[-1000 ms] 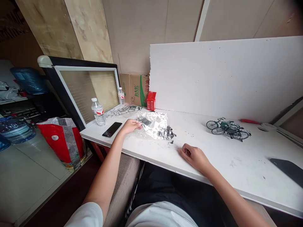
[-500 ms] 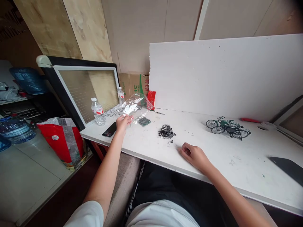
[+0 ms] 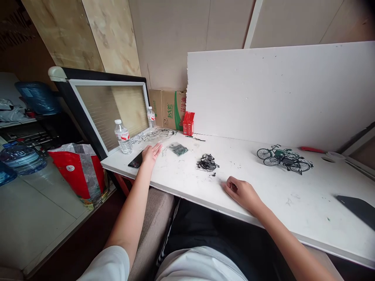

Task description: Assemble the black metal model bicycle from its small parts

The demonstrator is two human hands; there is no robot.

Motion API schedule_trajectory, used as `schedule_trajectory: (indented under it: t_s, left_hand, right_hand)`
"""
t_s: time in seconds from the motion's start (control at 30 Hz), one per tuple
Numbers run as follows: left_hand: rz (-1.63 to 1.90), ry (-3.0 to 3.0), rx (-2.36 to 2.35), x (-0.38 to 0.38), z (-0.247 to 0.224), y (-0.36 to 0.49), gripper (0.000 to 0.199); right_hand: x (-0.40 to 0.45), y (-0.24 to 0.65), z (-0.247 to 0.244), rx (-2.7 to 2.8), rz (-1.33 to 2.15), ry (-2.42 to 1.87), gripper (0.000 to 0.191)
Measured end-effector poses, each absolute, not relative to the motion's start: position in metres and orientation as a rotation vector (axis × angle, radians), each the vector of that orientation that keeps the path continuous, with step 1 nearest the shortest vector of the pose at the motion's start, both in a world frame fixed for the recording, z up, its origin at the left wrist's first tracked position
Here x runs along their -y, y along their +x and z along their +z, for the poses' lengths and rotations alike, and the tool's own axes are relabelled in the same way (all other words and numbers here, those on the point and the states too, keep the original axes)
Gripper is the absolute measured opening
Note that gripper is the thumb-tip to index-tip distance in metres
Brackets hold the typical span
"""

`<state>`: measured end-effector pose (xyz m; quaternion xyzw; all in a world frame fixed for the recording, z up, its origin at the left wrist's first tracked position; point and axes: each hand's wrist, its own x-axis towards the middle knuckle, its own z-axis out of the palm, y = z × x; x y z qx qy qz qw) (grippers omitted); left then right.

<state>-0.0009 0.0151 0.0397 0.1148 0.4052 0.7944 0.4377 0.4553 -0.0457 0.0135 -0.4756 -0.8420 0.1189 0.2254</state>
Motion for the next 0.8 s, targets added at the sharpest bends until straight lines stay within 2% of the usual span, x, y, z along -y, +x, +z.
schedule_trajectory:
  t_s: [0.5, 0.6, 0.8]
  left_hand:
    - [1.99, 0.338, -1.018, -0.01, 0.046, 0.007, 0.091]
    - [1.972, 0.351, -1.021, -0.008, 0.048, 0.01, 0.093]
    - [1.978, 0.373, -1.04, -0.006, 0.048, 0.012, 0.082]
  right_hand:
    - [0.047, 0.455, 0.016, 2.321, 0.336, -1.326, 0.039]
    - [0.047, 0.455, 0.015, 2.322, 0.337, -1.33, 0.039]
    - [0.049, 0.455, 0.016, 2.319, 0.335, -1.326, 0.039]
